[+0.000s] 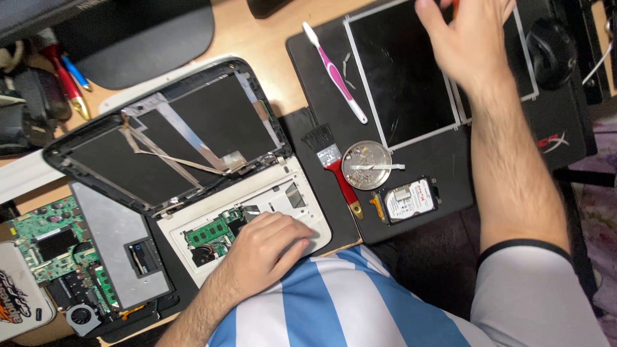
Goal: The person is disassembling a laptop by removing internal screws with a precision screwdriver and extracting the hard drive.
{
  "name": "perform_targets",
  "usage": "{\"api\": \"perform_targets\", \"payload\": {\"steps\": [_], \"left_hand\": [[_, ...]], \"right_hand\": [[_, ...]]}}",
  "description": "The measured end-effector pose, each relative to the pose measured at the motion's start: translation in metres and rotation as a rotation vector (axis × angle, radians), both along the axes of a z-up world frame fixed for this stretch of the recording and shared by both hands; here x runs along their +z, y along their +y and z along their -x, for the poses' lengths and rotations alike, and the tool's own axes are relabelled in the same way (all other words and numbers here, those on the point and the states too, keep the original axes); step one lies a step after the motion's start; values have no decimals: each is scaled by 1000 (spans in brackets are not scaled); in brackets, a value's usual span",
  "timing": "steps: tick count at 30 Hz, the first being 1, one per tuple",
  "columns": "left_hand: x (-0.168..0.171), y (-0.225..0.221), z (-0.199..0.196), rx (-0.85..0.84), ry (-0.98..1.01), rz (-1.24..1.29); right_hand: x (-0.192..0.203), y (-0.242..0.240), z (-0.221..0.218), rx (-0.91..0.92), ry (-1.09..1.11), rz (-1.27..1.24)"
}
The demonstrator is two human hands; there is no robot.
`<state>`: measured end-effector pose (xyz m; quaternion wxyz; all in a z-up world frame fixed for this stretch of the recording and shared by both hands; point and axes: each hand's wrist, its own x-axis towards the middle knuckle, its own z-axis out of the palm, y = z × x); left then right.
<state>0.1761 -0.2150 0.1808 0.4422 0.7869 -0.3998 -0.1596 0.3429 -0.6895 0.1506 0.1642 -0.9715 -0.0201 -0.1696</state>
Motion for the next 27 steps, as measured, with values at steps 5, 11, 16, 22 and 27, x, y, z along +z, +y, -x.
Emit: {"api": "perform_targets", "payload": {"steps": [5,11,16,22,27], "left_hand": [[-1,-16,-8,-68,-73,31],[-9,-26,-5,-3,-44,-134],[-20,-32,1,-42,-59,-176],[-20,-28,6,-61,-55,-205],[-13,-18,6,-39,-18,-213]], "right_hand": [[31,46,106,378,271,-498],[7,76,175,216,544,-452],[36,108,163,334,704,-174],[58,136,141,453,771,53],[59,143,135,457,833,120]]}}
